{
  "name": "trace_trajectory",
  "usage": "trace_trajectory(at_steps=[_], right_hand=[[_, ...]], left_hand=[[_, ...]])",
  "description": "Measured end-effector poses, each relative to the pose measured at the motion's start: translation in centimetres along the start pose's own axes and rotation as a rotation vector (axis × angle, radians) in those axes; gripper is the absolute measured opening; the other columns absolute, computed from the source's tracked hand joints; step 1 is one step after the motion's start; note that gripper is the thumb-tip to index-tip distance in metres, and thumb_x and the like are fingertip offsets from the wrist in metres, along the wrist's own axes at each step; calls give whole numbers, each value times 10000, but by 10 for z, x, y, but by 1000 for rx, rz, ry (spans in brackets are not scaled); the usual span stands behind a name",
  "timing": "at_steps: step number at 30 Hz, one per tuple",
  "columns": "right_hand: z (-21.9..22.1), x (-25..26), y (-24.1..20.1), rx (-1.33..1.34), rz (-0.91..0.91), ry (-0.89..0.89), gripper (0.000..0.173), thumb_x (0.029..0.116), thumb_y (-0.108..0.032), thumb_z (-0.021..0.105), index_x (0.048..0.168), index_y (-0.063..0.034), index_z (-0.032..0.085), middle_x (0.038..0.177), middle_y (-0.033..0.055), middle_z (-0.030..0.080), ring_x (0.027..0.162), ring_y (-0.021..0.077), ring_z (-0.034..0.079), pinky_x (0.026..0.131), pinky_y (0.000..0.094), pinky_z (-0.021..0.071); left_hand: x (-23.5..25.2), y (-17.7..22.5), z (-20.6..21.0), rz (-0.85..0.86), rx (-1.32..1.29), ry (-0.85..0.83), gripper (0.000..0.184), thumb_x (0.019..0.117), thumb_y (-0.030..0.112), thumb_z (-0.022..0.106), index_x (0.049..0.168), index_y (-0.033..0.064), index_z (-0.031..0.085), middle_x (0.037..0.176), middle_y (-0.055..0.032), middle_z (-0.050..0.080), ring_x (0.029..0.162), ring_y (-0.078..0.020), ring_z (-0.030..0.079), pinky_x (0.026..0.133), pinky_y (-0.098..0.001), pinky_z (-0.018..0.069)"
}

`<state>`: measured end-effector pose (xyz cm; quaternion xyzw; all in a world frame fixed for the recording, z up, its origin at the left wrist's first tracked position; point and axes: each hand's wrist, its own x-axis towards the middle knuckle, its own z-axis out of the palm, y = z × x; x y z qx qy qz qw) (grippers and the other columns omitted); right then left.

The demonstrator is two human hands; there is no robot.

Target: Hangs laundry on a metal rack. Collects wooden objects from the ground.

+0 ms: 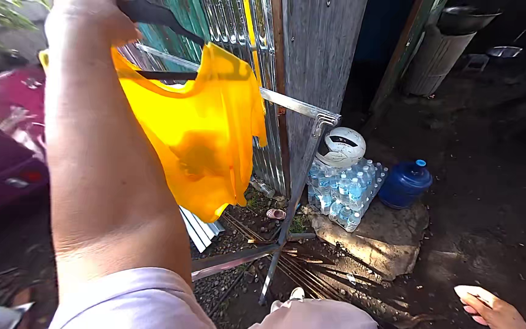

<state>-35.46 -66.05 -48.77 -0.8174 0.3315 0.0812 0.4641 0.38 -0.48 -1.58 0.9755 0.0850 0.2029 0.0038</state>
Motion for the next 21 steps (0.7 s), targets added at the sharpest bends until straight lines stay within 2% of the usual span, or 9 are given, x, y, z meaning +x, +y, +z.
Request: trace_trajectory(at_steps=[2,4,6,9,12,15,18,21], right_hand=[[8,0,-1,16,-5,-14,285,1029,-130,593,1250,47,620,1109,206,659,903,212,648,810,409,544],[15,0,-3,22,-16,-16,295,1027,-148,613,1243,53,621,1089,200,654,886,203,640,793,400,540],[22,0,-3,36,-7,-36,310,1028,-162,619,1256,48,621,1088,192,658,888,198,641,793,393,540],[33,-1,-1,47,11,-58,324,1016,-181,641,1253,40,631,1091,195,668,891,207,651,800,398,544],[45,-3,2,-6,19,-107,319,1025,-188,627,1246,41,634,1101,206,664,902,215,645,828,410,541],[57,-5,2,-80,10,-142,311,1023,-182,626,1232,46,651,1104,228,674,914,258,654,839,456,539],[71,-9,-1,-106,15,-166,304,1022,-180,626,1227,44,653,1089,221,678,904,264,653,833,467,535],[80,-14,-4,-137,20,-186,324,1017,-170,635,1235,69,646,1094,252,686,927,314,670,865,511,533]], left_hand=[[-6,9,40,102,-41,-137,391,896,-5,716,1274,-52,627,1297,-391,574,1260,-590,515,989,-788,375],[-11,17,87,123,-33,-230,394,881,-21,713,1269,-13,645,1289,-366,598,1243,-585,538,969,-790,401],[-18,29,131,105,-29,-275,359,904,-1,695,1260,28,658,1283,-325,628,1229,-564,567,943,-787,425],[-26,53,181,96,-48,-293,404,960,27,624,1357,98,628,1298,-271,653,1223,-527,597,935,-764,449],[-27,78,211,143,-31,-280,446,1005,48,568,1443,134,563,1322,-240,651,1225,-481,618,948,-705,481],[-23,100,228,185,-38,-243,399,1036,72,541,1434,102,556,1289,-259,652,1175,-483,641,912,-684,502],[-20,121,240,197,-51,-218,409,1029,22,474,1425,77,559,1284,-272,649,1131,-493,656,876,-679,515],[-22,137,252,196,-55,-193,383,1035,-5,423,1402,4,531,1264,-286,643,1071,-499,674,834,-664,532]])
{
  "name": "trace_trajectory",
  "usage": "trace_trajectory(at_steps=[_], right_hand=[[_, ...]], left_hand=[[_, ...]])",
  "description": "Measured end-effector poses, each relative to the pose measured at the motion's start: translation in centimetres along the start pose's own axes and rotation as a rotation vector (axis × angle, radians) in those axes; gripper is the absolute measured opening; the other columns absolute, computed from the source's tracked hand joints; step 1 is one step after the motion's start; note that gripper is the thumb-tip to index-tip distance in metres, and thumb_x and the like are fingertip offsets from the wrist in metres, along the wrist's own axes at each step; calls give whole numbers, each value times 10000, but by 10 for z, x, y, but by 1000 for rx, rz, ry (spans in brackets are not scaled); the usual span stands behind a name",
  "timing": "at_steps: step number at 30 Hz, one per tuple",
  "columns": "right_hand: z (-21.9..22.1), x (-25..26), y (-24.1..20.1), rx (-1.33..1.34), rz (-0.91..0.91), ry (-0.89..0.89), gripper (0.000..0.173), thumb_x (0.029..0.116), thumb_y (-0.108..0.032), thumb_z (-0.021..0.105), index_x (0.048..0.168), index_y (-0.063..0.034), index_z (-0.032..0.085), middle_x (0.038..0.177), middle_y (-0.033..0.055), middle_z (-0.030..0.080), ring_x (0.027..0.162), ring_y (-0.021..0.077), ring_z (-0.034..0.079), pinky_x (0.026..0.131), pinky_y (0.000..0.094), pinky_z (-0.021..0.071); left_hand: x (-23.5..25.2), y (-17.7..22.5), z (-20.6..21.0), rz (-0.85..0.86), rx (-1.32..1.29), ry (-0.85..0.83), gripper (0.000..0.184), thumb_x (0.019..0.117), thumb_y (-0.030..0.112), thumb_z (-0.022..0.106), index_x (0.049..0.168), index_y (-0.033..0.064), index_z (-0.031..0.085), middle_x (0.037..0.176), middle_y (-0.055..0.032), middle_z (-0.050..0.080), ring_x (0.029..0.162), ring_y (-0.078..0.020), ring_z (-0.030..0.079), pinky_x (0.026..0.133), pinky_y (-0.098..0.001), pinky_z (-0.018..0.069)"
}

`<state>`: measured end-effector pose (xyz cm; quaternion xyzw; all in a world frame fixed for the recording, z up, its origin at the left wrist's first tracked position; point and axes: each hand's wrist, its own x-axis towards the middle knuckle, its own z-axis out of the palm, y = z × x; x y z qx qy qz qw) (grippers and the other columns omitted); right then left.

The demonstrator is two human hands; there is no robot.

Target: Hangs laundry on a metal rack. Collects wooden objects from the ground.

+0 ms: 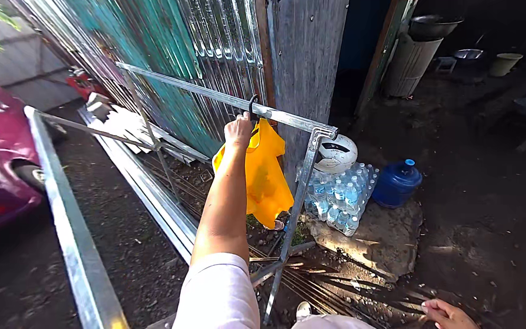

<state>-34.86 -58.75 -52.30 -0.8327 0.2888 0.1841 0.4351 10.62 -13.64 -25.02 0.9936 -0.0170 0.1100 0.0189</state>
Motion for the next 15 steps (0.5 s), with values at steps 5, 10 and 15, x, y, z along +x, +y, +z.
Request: trace_trajectory(at_steps=[5,10,15], right_hand=[[11,-2,12,-37,54,-15,320,1019,-186,635,1226,57,657,1105,263,683,966,346,667,891,544,520],[19,1,24,-69,86,-47,320,1024,-209,631,1223,38,672,1137,260,691,999,370,679,916,569,519],[29,9,15,-90,96,-91,325,1026,-224,633,1229,27,673,1178,253,686,1047,367,674,939,558,515]], left_hand=[[9,0,7,2,-63,-45,371,1058,62,429,1417,23,515,1242,-284,662,1138,-492,659,887,-669,525],[22,-14,-12,81,-112,-147,337,1073,143,467,1385,71,570,1281,-276,652,1219,-492,618,948,-716,480],[34,-15,-26,97,-103,-206,334,1072,159,483,1362,60,617,1346,-240,636,1277,-455,592,1005,-701,456]])
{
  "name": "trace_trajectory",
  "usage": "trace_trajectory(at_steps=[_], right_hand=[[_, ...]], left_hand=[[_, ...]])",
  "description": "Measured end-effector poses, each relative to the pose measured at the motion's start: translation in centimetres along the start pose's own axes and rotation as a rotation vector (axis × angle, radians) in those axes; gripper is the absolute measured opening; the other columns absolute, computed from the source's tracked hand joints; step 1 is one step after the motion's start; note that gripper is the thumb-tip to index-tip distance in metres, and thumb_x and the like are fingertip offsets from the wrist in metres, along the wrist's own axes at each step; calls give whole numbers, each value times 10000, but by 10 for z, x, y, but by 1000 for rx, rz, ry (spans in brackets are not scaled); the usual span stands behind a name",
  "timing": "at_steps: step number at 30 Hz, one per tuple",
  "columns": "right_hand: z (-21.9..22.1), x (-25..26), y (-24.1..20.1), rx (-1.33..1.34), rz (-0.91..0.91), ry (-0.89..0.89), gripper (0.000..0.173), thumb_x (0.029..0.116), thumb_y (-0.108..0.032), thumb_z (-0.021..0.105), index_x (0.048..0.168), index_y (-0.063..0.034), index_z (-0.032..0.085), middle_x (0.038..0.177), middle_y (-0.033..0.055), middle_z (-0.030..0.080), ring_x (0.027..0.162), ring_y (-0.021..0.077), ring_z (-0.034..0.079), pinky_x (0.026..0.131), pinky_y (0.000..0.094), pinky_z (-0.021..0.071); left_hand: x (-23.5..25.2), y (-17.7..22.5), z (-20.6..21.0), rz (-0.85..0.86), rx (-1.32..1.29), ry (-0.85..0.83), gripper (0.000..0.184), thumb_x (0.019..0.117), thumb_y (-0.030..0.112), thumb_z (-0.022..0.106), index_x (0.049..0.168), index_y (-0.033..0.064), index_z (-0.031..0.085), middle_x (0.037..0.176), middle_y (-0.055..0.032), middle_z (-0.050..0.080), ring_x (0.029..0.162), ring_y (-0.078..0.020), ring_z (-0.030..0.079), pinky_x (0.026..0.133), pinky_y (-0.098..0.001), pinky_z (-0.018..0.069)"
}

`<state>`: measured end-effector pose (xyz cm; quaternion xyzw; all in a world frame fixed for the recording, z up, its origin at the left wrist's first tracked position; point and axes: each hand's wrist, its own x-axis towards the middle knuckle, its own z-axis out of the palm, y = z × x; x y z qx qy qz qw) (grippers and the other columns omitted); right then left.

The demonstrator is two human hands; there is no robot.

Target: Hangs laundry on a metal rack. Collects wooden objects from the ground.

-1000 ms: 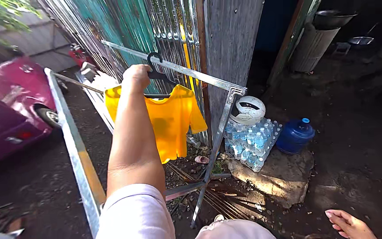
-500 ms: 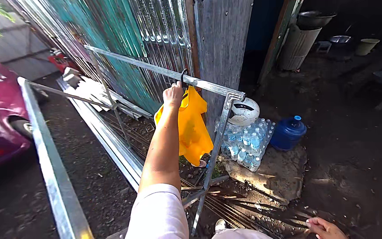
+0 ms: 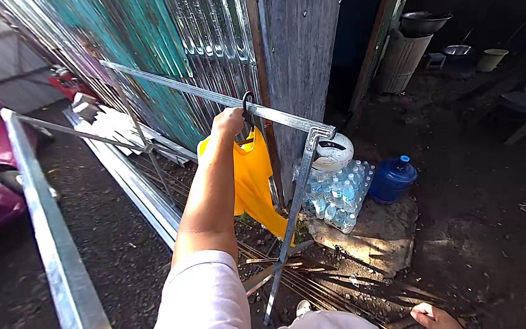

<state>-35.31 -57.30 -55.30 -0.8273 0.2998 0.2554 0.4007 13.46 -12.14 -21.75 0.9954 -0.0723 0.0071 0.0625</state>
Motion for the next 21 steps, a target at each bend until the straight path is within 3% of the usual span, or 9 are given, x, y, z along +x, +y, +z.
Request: trace_trajectory(at_steps=[7,10,13,17,21], right_hand=[[10,11,-18,-87,-201,-49,294,1023,-184,618,1162,65,691,1029,256,708,923,347,676,882,529,515],[17,14,-22,-85,-207,-72,283,1022,-178,624,1155,63,688,998,248,704,875,328,665,847,512,514],[21,9,-26,-103,-160,-77,322,1029,-209,623,1188,66,679,1066,266,707,950,372,685,899,553,518],[29,9,-16,-93,-87,-80,345,1012,-251,650,1189,44,690,1105,254,713,1020,386,691,948,578,514],[34,1,-12,-59,-72,-81,335,1009,-235,652,1190,45,689,1089,255,710,1004,373,685,941,563,509]], left_hand=[[12,15,-17,-88,123,-124,327,1049,160,524,1325,28,640,1383,-246,605,1324,-454,550,995,-718,445],[13,14,-11,-128,145,-149,318,1027,159,553,1295,27,661,1374,-233,619,1316,-444,560,989,-714,448],[12,-12,7,-9,2,-96,365,1065,180,503,1379,24,605,1394,-259,596,1338,-459,536,1052,-707,414],[4,-25,23,52,-61,8,375,1099,233,436,1413,87,580,1335,-248,637,1285,-456,583,1017,-703,443],[10,-35,21,120,-130,-30,376,1098,189,451,1411,21,574,1356,-284,611,1299,-466,566,1075,-674,409]])
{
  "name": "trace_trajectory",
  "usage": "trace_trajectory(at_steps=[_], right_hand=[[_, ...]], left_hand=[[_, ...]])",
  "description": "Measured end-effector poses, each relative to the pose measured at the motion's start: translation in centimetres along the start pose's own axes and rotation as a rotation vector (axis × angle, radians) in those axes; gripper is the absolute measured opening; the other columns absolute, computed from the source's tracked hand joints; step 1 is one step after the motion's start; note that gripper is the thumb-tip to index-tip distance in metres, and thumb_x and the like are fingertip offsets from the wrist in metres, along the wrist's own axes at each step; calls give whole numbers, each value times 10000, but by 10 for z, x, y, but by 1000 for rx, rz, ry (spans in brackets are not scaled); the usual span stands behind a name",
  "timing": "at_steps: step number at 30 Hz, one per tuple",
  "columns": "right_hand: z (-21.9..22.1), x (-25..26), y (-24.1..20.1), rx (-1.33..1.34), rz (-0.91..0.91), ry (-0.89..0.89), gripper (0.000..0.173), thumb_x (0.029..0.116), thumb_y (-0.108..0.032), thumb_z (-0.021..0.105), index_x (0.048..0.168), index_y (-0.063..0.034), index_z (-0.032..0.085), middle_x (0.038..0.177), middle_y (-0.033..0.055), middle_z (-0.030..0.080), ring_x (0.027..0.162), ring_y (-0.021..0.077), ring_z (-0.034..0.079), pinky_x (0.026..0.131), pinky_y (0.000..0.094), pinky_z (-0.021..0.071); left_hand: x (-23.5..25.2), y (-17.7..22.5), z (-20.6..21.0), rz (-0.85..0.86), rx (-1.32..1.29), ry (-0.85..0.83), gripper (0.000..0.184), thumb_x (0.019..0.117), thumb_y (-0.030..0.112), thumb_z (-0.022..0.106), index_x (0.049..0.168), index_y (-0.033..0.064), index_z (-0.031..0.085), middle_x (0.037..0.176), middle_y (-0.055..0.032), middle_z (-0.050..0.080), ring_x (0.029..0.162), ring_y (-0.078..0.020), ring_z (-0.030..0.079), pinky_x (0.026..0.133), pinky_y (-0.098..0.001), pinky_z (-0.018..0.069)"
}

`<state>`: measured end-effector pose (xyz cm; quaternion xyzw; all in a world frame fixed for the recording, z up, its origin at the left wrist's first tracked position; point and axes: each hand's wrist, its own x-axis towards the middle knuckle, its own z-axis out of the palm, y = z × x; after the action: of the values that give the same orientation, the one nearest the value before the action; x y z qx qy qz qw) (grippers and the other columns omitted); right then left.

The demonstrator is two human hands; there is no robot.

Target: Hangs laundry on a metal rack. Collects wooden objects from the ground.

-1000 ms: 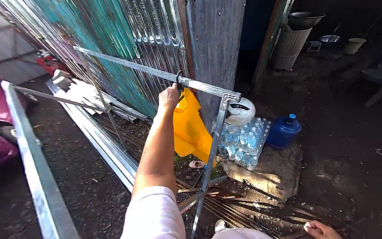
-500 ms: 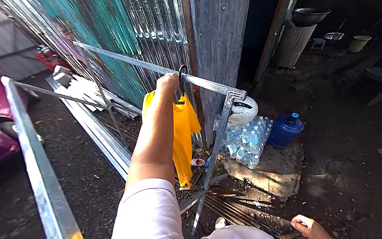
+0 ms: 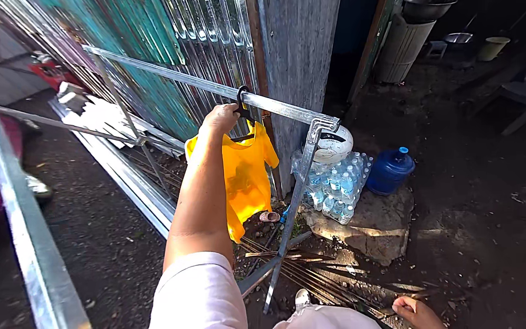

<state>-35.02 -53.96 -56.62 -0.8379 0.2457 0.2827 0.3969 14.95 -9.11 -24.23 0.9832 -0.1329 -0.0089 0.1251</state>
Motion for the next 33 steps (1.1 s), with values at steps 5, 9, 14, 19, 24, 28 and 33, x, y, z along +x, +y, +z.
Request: trace_trajectory(at_steps=[5,9,14,19,24,28,33], right_hand=[[6,-6,6,-14,37,-24,328,1019,-223,641,1190,52,688,1067,265,708,994,384,675,930,580,491],[10,-3,17,-31,70,-44,348,1029,-217,625,1218,73,665,1110,288,697,1035,411,674,960,589,488],[9,4,8,-52,35,-71,351,1030,-229,625,1204,73,665,1133,287,690,1067,411,667,979,595,481],[4,16,-9,-72,26,-77,318,1018,-244,632,1176,25,693,1094,245,716,1059,375,680,968,583,490],[3,30,-14,-146,-36,-98,316,1024,-237,629,1166,36,698,1099,261,713,1059,395,682,981,577,494],[8,40,-24,-208,-14,-153,317,1026,-252,632,1192,9,699,1163,240,708,1138,377,665,1036,553,473],[1,55,-48,-187,-89,-155,308,1029,-239,627,1210,2,690,1151,236,705,1089,369,677,1003,550,499]], left_hand=[[0,-4,-19,-60,-241,-148,407,1116,204,447,1486,44,501,874,-163,604,682,-199,502,686,-375,461],[-1,-3,-17,-115,-349,-153,426,1109,232,478,1512,93,485,774,-72,556,593,-101,425,582,-269,395],[-6,4,-2,-72,-310,-34,419,1113,201,451,1493,28,499,980,-213,650,771,-259,569,776,-447,491],[-4,7,-10,-59,-99,-17,373,1101,202,462,1415,44,588,1126,-268,685,988,-414,678,923,-622,501],[0,26,-38,-75,52,-107,310,1088,194,481,1266,21,667,1086,-273,682,967,-421,674,891,-640,500],[-14,42,-68,-79,66,-138,300,1091,192,503,1317,55,646,923,-173,662,746,-247,602,748,-445,514],[-47,8,-78,-157,-138,-240,271,1037,133,607,1303,99,644,776,-52,601,564,-77,468,542,-238,420]])
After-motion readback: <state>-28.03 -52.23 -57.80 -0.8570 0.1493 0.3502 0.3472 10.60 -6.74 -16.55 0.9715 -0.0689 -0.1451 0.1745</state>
